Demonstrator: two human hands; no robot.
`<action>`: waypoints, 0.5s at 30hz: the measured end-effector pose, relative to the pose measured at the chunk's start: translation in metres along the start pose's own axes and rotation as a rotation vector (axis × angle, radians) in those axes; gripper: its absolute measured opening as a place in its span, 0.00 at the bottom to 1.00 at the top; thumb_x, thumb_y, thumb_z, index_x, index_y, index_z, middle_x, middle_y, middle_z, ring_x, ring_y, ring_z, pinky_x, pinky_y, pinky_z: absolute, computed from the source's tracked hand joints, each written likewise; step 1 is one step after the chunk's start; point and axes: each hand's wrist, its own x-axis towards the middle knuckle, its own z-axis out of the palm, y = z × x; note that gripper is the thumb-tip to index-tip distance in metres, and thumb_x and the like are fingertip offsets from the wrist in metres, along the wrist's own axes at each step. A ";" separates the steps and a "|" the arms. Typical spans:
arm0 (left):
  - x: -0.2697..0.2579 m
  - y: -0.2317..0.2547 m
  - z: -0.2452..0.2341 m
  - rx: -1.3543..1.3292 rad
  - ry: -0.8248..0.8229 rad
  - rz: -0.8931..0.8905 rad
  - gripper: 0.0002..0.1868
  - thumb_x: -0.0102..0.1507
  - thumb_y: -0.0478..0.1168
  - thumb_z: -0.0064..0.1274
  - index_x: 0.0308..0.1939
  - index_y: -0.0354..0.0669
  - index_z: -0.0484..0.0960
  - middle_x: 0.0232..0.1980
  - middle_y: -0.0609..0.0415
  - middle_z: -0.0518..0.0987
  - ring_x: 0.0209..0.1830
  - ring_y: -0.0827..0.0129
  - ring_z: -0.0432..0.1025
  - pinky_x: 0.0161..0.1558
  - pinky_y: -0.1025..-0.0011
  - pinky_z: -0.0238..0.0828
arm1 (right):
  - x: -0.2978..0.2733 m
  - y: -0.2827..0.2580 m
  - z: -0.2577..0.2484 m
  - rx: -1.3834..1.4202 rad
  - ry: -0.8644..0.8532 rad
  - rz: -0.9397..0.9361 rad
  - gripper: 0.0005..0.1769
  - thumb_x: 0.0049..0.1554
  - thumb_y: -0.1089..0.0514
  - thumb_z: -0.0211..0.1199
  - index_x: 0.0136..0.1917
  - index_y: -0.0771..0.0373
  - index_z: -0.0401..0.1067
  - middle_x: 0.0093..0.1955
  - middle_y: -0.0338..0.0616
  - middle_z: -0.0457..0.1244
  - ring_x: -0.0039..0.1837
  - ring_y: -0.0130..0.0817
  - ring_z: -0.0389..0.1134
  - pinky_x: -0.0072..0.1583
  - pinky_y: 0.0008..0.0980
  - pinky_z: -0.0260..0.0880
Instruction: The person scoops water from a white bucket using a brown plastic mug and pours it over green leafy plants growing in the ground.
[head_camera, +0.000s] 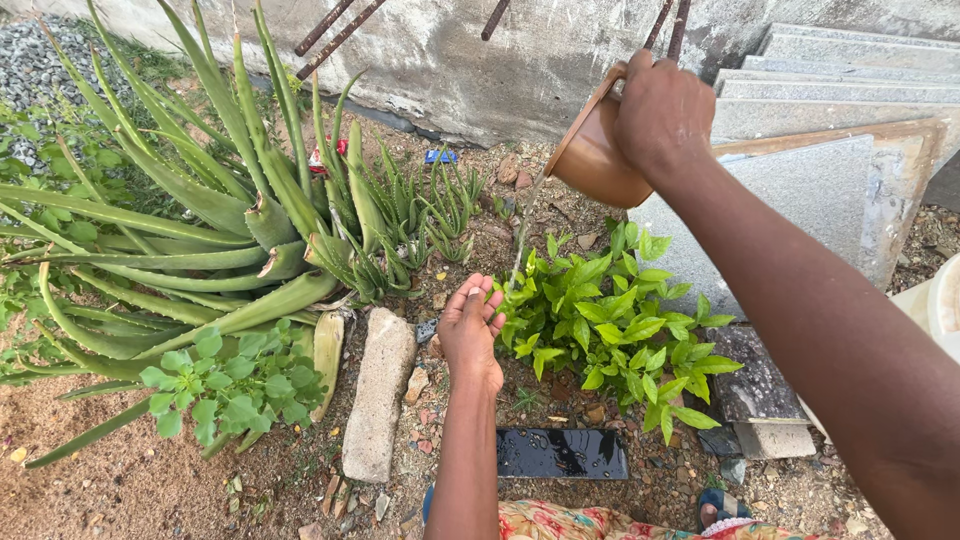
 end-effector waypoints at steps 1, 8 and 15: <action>0.000 -0.001 0.000 -0.003 0.000 -0.002 0.17 0.70 0.38 0.46 0.62 0.44 0.80 0.57 0.54 0.84 0.50 0.72 0.78 0.42 0.75 0.75 | 0.003 0.002 0.000 -0.014 0.009 -0.002 0.20 0.62 0.47 0.64 0.53 0.68 0.71 0.43 0.58 0.67 0.42 0.49 0.72 0.44 0.52 0.71; 0.003 -0.004 0.001 -0.018 -0.008 0.007 0.17 0.70 0.38 0.46 0.62 0.43 0.80 0.57 0.54 0.84 0.50 0.72 0.79 0.41 0.75 0.75 | 0.006 0.015 0.002 -0.047 0.129 -0.095 0.23 0.62 0.45 0.67 0.53 0.68 0.70 0.45 0.58 0.68 0.47 0.53 0.72 0.47 0.52 0.71; 0.002 -0.003 0.002 -0.019 0.006 -0.004 0.17 0.70 0.38 0.47 0.62 0.42 0.80 0.57 0.54 0.84 0.50 0.72 0.78 0.41 0.76 0.75 | 0.004 0.011 0.002 -0.061 0.136 -0.123 0.22 0.60 0.47 0.67 0.53 0.69 0.70 0.44 0.61 0.68 0.48 0.55 0.73 0.46 0.53 0.71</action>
